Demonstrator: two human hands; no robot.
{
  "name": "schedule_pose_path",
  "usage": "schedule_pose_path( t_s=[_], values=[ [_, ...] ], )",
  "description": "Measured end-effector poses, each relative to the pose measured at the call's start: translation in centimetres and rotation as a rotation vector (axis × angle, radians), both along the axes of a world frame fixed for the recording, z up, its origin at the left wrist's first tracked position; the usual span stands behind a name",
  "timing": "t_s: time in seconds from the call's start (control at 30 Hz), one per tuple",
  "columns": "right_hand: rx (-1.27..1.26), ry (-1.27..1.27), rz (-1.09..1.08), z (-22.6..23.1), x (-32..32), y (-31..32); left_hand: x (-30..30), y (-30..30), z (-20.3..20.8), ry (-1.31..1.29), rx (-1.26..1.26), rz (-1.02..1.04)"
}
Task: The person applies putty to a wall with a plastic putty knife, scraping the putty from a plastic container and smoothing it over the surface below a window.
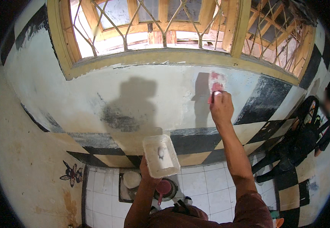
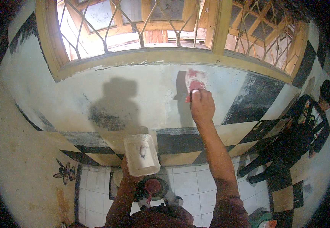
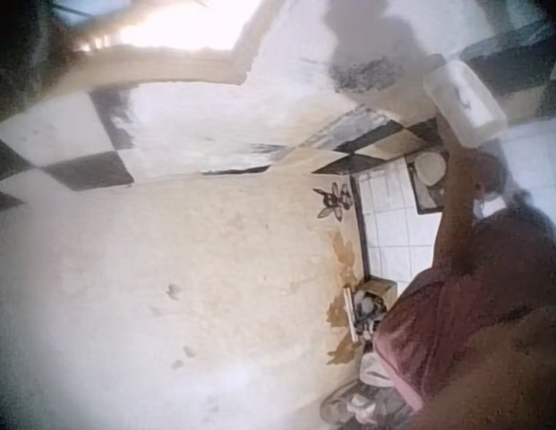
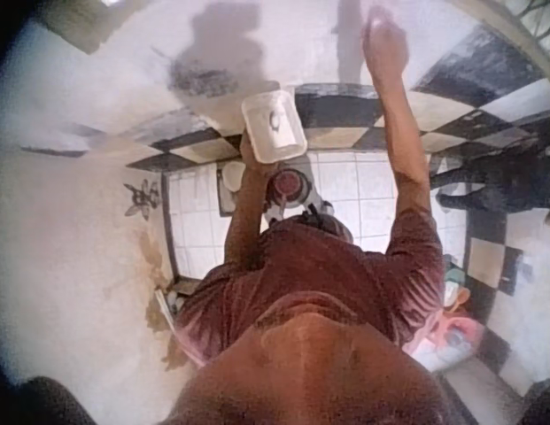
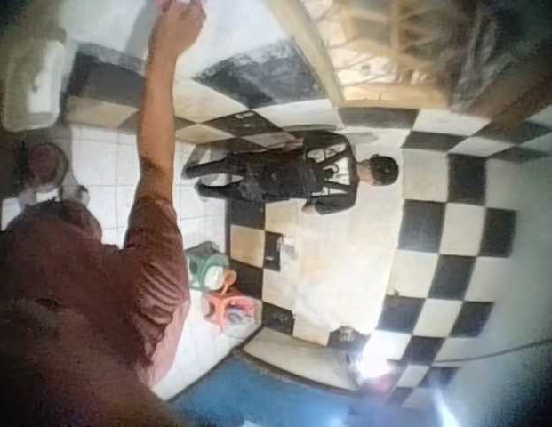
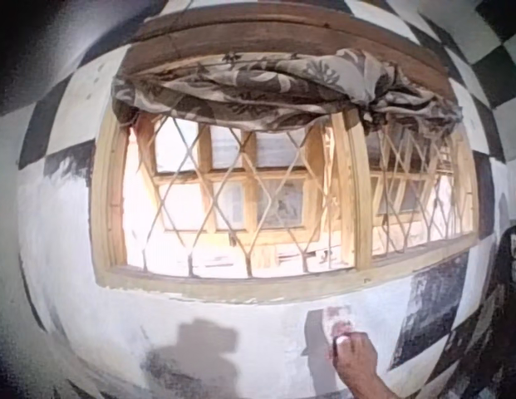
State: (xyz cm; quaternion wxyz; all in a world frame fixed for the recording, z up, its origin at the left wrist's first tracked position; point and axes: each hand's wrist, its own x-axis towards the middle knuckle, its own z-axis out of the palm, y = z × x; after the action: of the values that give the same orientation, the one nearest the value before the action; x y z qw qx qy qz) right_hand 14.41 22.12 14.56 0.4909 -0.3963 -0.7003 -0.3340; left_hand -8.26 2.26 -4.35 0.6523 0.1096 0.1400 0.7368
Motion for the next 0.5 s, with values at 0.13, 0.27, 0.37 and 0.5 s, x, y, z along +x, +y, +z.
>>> schedule_pose_path(
  t_s=[0.13, 0.27, 0.37, 0.5],
  values=[
    [-0.060, -0.261, -0.076, -2.0, 0.1, 3.9, 1.1, -0.4, 3.4, -0.083, 0.033, -0.011],
    [-0.210, -0.380, -0.091, -4.1, -1.0, 4.2, 1.2, -0.7, 3.3, -0.037, -0.008, 0.010],
    [-0.298, -0.451, -0.056, -7.4, 0.0, 2.6, 1.5, -0.8, 3.2, -0.032, -0.012, 0.003],
    [-0.333, -0.164, 0.154, -7.4, 2.3, 0.0, 0.1, -1.1, 1.4, -0.036, 0.036, -0.021]
  ],
)
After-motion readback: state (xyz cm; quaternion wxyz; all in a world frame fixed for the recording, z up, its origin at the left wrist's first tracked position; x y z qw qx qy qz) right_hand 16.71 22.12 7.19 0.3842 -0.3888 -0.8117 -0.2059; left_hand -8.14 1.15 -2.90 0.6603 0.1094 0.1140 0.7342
